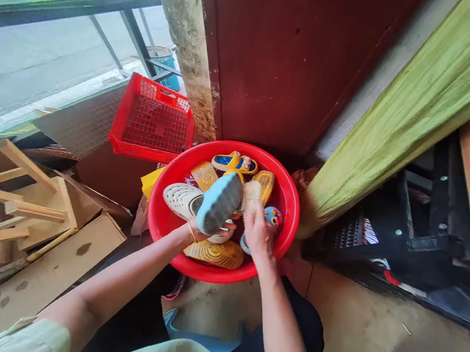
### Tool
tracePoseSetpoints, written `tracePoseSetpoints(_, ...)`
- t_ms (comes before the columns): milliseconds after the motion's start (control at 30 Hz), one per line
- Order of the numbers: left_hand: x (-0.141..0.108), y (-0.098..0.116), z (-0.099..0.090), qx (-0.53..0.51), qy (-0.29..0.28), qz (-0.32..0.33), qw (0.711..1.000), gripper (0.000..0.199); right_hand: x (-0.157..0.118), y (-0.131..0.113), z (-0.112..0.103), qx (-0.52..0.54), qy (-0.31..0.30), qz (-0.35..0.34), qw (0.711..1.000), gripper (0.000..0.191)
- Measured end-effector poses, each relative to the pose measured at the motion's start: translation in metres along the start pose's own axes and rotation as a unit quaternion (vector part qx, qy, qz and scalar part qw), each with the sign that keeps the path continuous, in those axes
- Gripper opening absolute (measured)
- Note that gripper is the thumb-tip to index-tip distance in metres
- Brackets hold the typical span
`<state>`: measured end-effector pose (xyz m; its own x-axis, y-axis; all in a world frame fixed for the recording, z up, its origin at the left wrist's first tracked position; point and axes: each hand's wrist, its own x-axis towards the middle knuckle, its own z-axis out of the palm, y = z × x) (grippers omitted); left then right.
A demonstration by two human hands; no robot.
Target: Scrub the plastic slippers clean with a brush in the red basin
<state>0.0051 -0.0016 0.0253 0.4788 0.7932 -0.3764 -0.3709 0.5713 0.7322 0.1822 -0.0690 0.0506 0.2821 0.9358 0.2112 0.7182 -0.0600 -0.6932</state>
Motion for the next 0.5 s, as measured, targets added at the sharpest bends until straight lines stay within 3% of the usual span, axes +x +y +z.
tracePoseSetpoints(67,0.003,0.006,0.002,0.015,0.017,0.006,1.0,0.031,0.011,0.008,-0.012,0.03,0.022,0.058,0.998,0.061)
tracePoseSetpoints(100,0.006,0.01,0.001,0.028,0.044,0.039,0.998,0.033,0.013,0.009,-0.017,0.054,0.027,0.083,0.995,0.065)
tracePoseSetpoints(233,0.014,0.017,-0.007,0.148,0.172,0.236,0.945,0.055,0.005,-0.002,-0.021,0.123,0.018,0.101,0.987,0.074)
tracePoseSetpoints(400,0.003,0.014,-0.006,0.296,0.158,0.314,0.888,0.069,0.004,-0.019,-0.008,0.164,-0.017,0.1,0.981,0.075)
tracePoseSetpoints(500,-0.003,0.022,-0.004,0.355,0.163,0.335,0.857,0.08,0.002,-0.018,-0.008,0.163,-0.036,0.1,0.981,0.072)
